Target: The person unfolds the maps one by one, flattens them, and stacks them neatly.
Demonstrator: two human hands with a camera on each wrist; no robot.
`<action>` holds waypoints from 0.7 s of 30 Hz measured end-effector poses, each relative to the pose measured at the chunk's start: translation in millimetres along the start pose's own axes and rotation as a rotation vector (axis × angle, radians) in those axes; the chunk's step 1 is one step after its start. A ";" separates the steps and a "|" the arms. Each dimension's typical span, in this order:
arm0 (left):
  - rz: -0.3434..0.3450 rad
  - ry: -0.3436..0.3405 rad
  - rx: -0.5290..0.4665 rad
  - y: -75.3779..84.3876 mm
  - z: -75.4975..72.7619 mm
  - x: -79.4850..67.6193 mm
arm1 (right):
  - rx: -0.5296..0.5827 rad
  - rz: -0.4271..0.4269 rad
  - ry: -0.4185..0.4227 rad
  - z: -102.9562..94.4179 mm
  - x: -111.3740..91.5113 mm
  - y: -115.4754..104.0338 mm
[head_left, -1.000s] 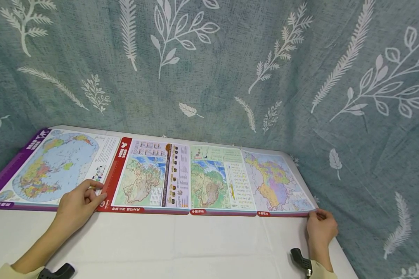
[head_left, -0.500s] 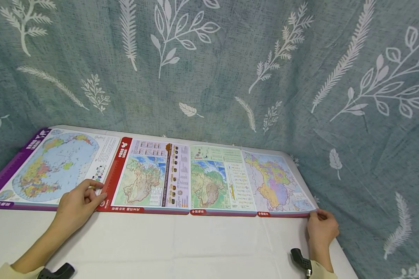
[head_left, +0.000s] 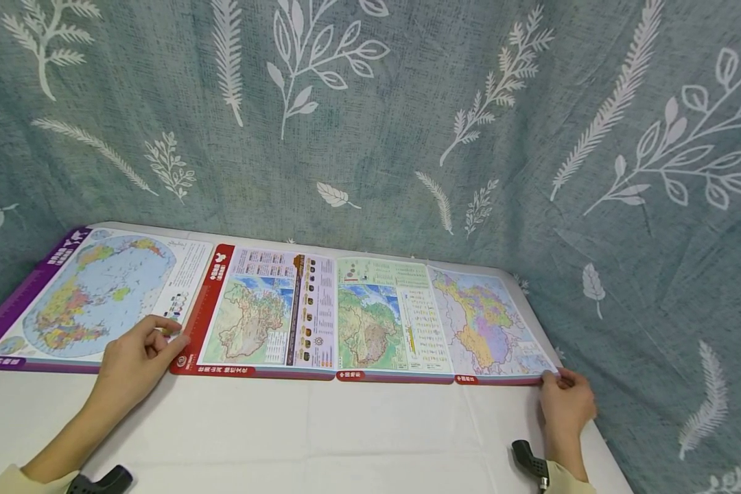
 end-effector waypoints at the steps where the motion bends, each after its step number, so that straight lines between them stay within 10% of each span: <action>1: 0.003 0.012 -0.007 0.2 -0.3 -0.3 | -0.003 -0.007 -0.002 0.2 -0.4 0.1; 21: 0.023 0.192 -0.088 -4.0 -11.5 2.5 | 0.036 -0.376 -0.080 24.5 -53.4 -62.8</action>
Point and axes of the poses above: each hand's wrist, its own x-axis towards the middle knuckle, its own z-axis out of the palm, y = z × x, the point moved 3 cm from there along x, towards the middle knuckle, and after that the axes turned 8 degrees about -x, right-handed, at the moved point
